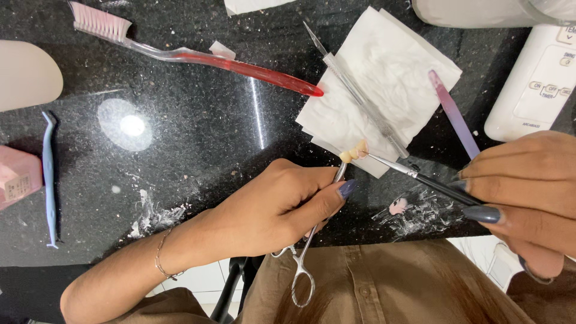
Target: The person holds a dental prosthesis with hemostat forceps and uses a fine brush to apply pink and white ceramic material onto the denture teeth, dabbing and layering the material. They then use a metal instrument to shape and smooth the applied material on the prosthesis.
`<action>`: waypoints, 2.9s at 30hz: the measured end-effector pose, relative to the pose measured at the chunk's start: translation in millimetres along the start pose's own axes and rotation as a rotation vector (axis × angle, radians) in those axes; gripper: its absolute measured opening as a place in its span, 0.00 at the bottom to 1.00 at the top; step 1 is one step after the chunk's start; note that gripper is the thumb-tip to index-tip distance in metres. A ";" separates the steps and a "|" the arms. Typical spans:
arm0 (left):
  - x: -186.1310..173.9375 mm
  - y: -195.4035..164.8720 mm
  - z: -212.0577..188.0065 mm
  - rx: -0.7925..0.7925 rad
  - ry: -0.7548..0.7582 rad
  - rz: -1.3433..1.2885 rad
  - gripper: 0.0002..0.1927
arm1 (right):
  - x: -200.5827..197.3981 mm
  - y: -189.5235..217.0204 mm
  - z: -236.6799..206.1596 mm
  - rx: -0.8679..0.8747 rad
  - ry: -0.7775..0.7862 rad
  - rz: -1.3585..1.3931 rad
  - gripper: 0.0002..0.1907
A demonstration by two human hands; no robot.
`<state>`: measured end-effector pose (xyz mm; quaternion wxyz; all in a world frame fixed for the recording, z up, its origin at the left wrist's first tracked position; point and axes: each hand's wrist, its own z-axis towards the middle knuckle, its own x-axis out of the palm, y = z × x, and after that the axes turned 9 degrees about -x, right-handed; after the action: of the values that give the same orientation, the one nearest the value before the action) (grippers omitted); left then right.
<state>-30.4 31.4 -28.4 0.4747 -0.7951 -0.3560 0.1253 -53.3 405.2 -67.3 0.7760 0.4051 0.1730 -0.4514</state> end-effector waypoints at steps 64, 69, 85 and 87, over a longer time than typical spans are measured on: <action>-56.8 -3.9 -57.7 -0.099 0.019 0.017 0.21 | 1.6 -43.7 174.0 -0.235 0.271 -0.415 0.07; -62.2 -23.4 -36.9 -0.108 0.028 0.021 0.20 | -20.6 -61.0 163.5 -0.061 0.105 -0.281 0.12; 0.6 -38.6 -1.7 -0.085 0.007 0.038 0.21 | -52.0 -28.3 97.4 0.318 -0.144 -0.430 0.11; 6.9 -39.1 0.1 -0.081 0.003 0.045 0.21 | -51.4 -27.3 98.5 0.365 -0.106 -0.415 0.08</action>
<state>-43.0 47.8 5.4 0.4397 -0.8217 -0.3422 0.1201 -113.2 349.5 12.6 0.5893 0.4697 0.1271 -0.6450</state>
